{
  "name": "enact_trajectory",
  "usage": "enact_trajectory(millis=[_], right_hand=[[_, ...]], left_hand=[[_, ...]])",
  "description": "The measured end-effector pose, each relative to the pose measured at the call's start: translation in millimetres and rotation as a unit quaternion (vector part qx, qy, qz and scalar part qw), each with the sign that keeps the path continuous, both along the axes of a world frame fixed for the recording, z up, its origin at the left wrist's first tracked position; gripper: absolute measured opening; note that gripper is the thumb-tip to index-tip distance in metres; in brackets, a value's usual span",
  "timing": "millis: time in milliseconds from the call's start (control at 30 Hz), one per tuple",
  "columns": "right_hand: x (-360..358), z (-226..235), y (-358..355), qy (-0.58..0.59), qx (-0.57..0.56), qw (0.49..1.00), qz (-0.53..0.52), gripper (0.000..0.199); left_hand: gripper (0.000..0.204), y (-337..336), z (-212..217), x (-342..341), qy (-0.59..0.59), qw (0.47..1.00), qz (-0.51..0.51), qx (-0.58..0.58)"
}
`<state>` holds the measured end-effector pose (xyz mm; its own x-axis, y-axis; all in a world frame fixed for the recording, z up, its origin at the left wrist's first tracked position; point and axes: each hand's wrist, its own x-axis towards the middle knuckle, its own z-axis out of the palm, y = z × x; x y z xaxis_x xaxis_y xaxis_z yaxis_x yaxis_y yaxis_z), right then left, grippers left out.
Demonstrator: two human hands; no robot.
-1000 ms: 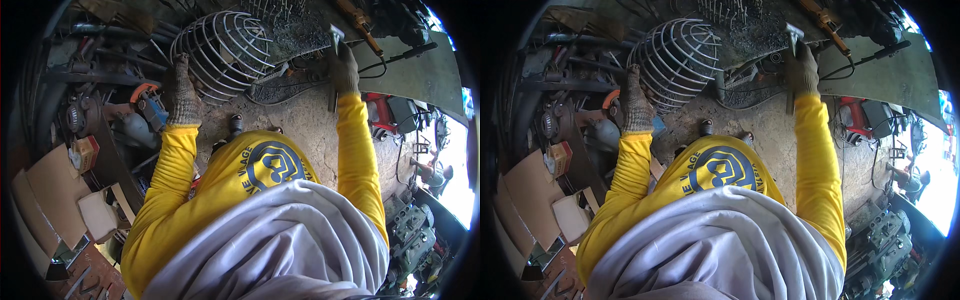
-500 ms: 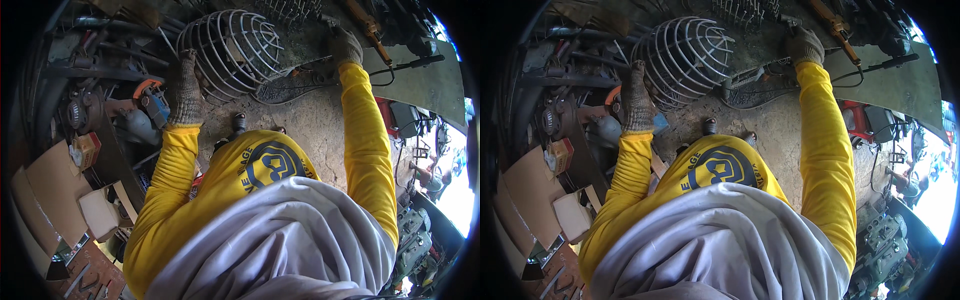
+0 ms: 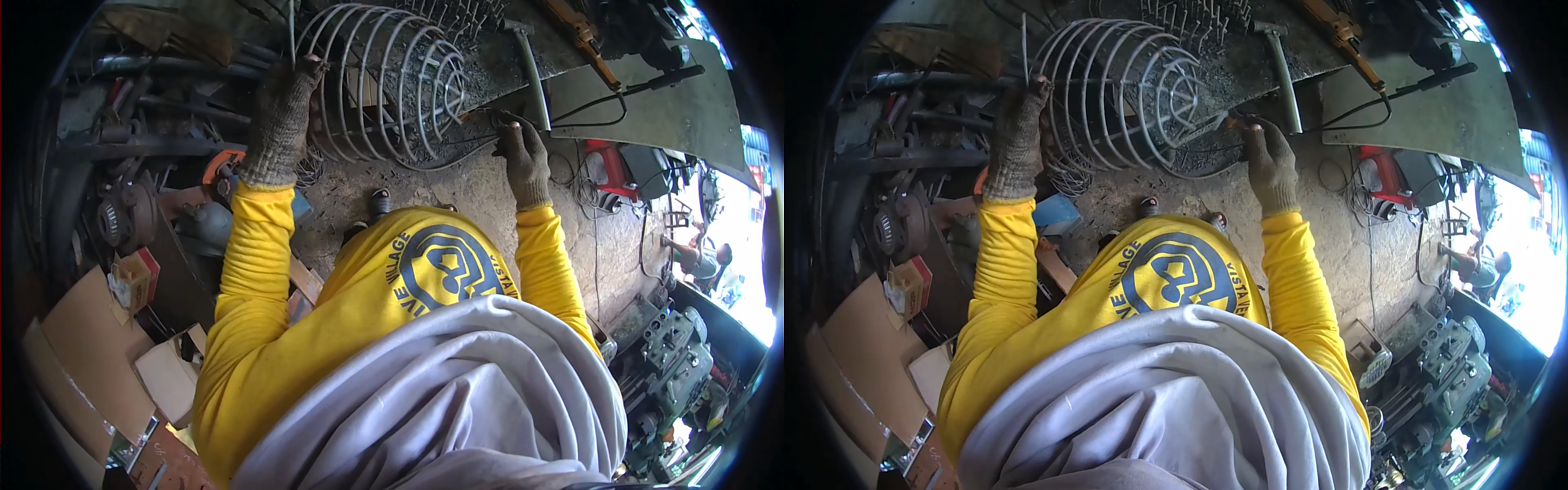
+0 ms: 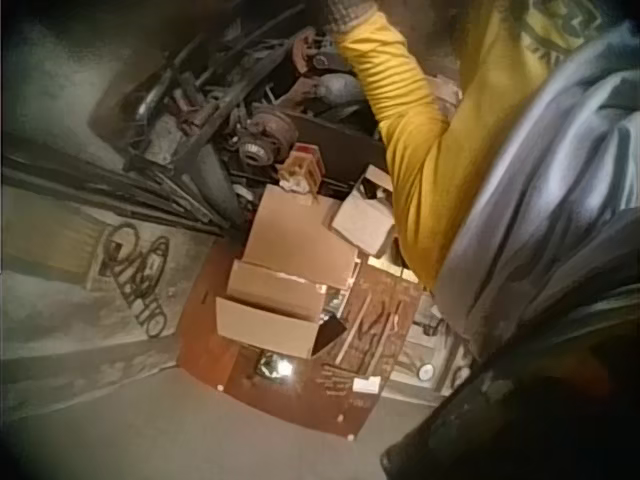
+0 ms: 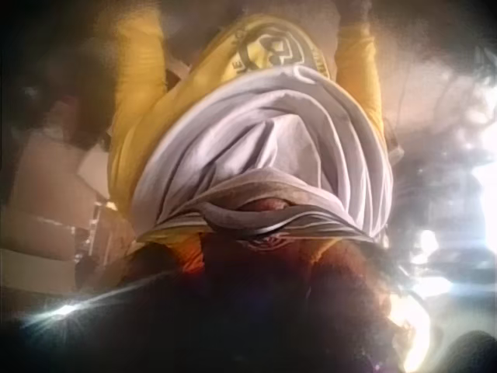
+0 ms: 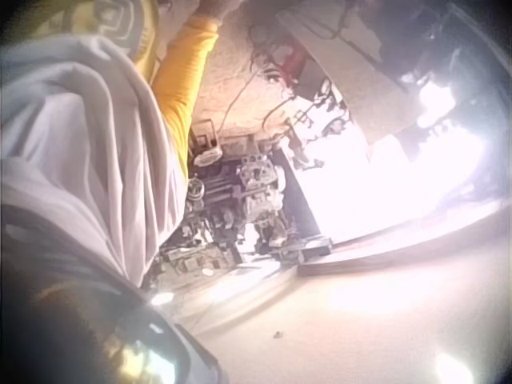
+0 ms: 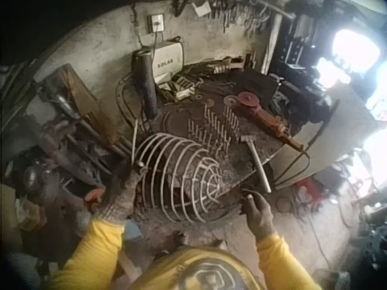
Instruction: The person uses a hammer to strike and shape metal rods into a spherical cage structure. They then pick up a welding tool and apply it to the joints of the metal rods.
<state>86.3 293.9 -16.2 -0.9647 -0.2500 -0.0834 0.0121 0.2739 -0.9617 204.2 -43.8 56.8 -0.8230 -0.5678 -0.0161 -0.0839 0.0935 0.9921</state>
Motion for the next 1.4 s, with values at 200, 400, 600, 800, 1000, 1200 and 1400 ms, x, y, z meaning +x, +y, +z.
enact_trajectory(millis=[200, 400, 600, 800, 1000, 1200, 1400], right_hand=[[-11.0, 45.8, -12.3, 0.05, -0.04, 0.998, 0.01, 0.045], [-49.7, 96.0, -50.7, 0.219, 0.001, 0.975, 0.04, 0.056], [-50.7, 87.1, -38.8, 0.292, 0.071, 0.943, 0.145, 0.054], [-30.6, 78.5, -59.9, 0.147, -0.029, 0.983, 0.103, 0.047], [-16.9, 81.3, -52.0, 0.167, 0.059, 0.983, 0.042, 0.05], [-19.1, 88.6, -56.4, 0.208, 0.027, 0.977, 0.026, 0.044], [-56.5, 75.0, -20.4, 0.215, 0.066, 0.964, -0.142, 0.044]], left_hand=[[0.027, -31.9, 22.5, -39.5, 0.078, 0.948, -0.303, -0.054], [0.036, -12.7, 45.2, -94.7, 0.028, 0.835, -0.512, -0.199], [0.034, 4.3, 66.7, -125.7, -0.027, 0.795, -0.577, -0.183], [0.028, 1.0, 37.9, -150.4, 0.077, 0.734, -0.674, -0.03], [0.022, 18.1, 62.2, -149.8, 0.026, 0.716, -0.679, -0.163], [0.021, 17.0, 63.6, -144.8, 0.151, 0.715, -0.645, -0.224], [0.028, -4.6, 37.2, -128.4, 0.122, 0.845, -0.495, -0.162]])
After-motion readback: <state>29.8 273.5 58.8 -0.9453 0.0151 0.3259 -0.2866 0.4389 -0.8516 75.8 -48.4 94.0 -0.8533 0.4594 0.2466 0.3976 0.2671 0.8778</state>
